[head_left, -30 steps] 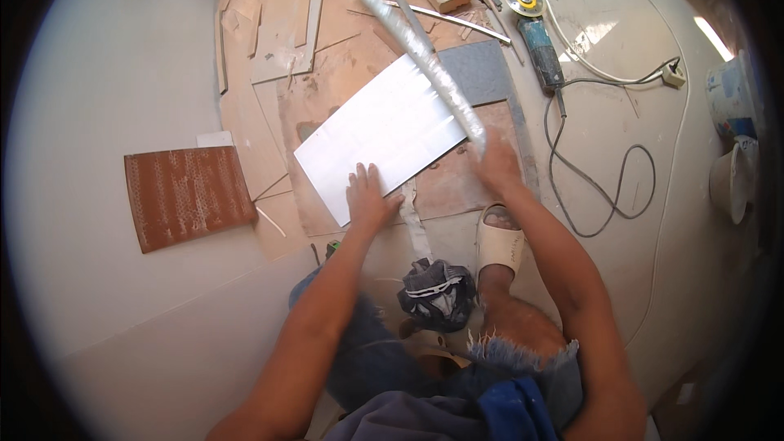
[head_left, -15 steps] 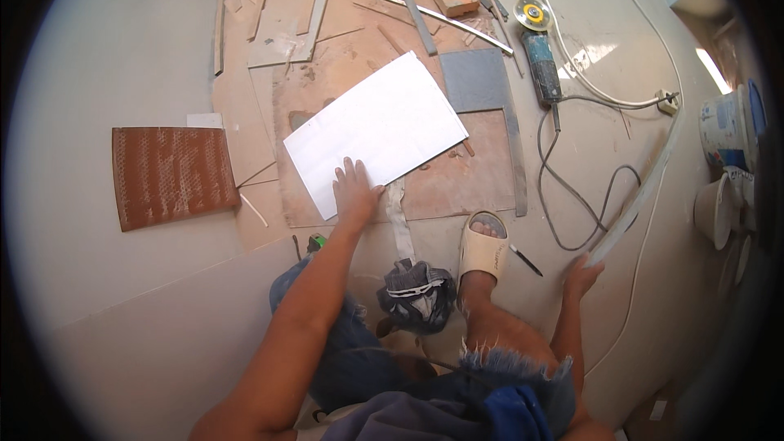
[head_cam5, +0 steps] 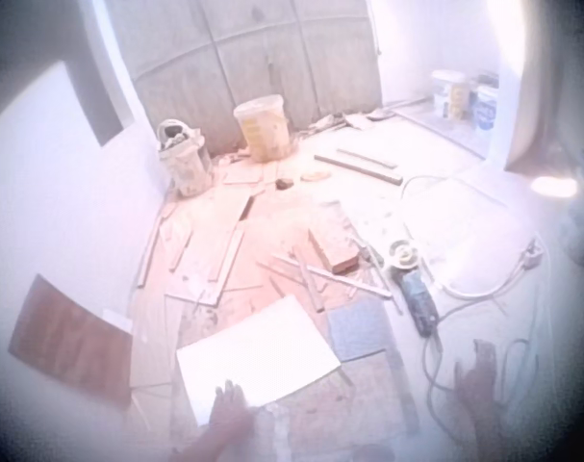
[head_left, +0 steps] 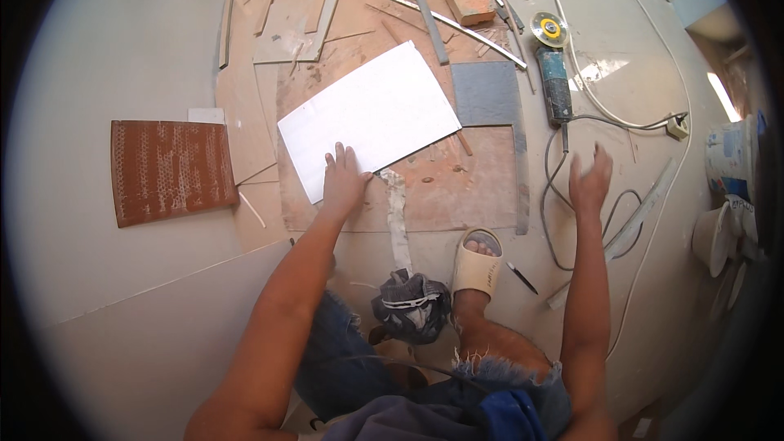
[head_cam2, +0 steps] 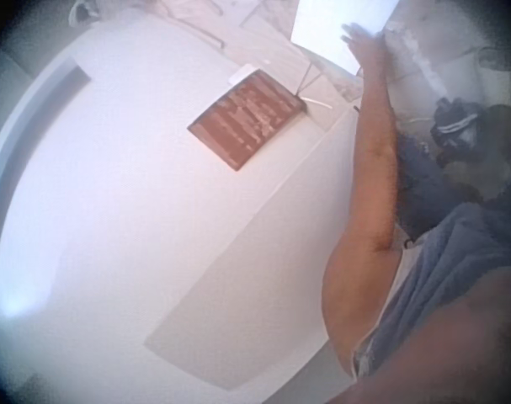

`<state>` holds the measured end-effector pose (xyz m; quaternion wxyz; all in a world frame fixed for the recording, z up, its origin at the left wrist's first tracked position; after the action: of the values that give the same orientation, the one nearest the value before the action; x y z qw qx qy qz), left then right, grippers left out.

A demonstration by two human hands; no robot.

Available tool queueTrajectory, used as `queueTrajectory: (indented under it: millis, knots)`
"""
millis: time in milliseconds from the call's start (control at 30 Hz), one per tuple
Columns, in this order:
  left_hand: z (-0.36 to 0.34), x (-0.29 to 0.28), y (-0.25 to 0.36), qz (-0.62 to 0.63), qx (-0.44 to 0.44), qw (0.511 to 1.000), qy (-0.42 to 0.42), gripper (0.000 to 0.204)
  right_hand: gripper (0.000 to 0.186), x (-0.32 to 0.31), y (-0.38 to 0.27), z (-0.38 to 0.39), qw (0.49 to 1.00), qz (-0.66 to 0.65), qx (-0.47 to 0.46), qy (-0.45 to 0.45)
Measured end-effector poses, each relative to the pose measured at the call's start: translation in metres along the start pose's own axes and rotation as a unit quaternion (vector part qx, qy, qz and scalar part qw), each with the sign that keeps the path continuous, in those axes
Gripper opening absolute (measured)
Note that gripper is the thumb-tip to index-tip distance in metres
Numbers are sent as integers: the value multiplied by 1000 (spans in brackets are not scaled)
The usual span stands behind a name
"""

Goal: The person measures and marks a white tile with a tape measure and marker, then uses a handheld power tool to cut along the marked lines. After cutting, the person carries the tile to a tiled wall area and fits it into place.

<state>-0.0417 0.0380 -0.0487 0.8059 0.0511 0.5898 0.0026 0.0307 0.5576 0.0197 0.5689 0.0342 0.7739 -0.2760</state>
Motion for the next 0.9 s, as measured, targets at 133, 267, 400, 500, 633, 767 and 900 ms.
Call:
queueTrajectory:
  millis: [133, 267, 400, 500, 633, 767, 900]
  knots:
    - [-14, -8, -3, 2, -28, 1000, -12, 80, 75, 52, -36, -93, 994, 92, 22, -47]
    - [-19, -14, -2, -17, -69, 996, -51, 80, 83, 92, -47, -127, 962, 101, 138, -213]
    - [-23, -20, -4, -56, -82, 992, -72, 82, 85, 100, -61, -133, 961, 102, 155, -203]
    - [-27, -54, 18, -81, -59, 990, -95, 78, 73, 100, -45, -150, 969, 91, 132, -187]
    - [-17, -63, 26, 36, -28, 998, -39, 72, 55, 84, -47, -144, 941, -138, 190, -243]
    - [10, -51, 78, 164, 126, 978, 33, 67, 40, 71, -69, -98, 801, -523, 188, -222]
    - [45, -69, 172, 208, 224, 952, -1, 70, 37, 51, -128, -47, 702, -645, 141, -267]
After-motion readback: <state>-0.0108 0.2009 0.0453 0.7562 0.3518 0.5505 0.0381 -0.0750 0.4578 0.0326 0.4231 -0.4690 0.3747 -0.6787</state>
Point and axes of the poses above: each hand's wrist, its own z-axis away from the middle knuckle, its own x-axis out of the palm, y = z × x, the point moved 5 cm from there along -z, towards the middle knuckle, and after that the axes turned 2 degrees about -x, right-handed, at the moved point
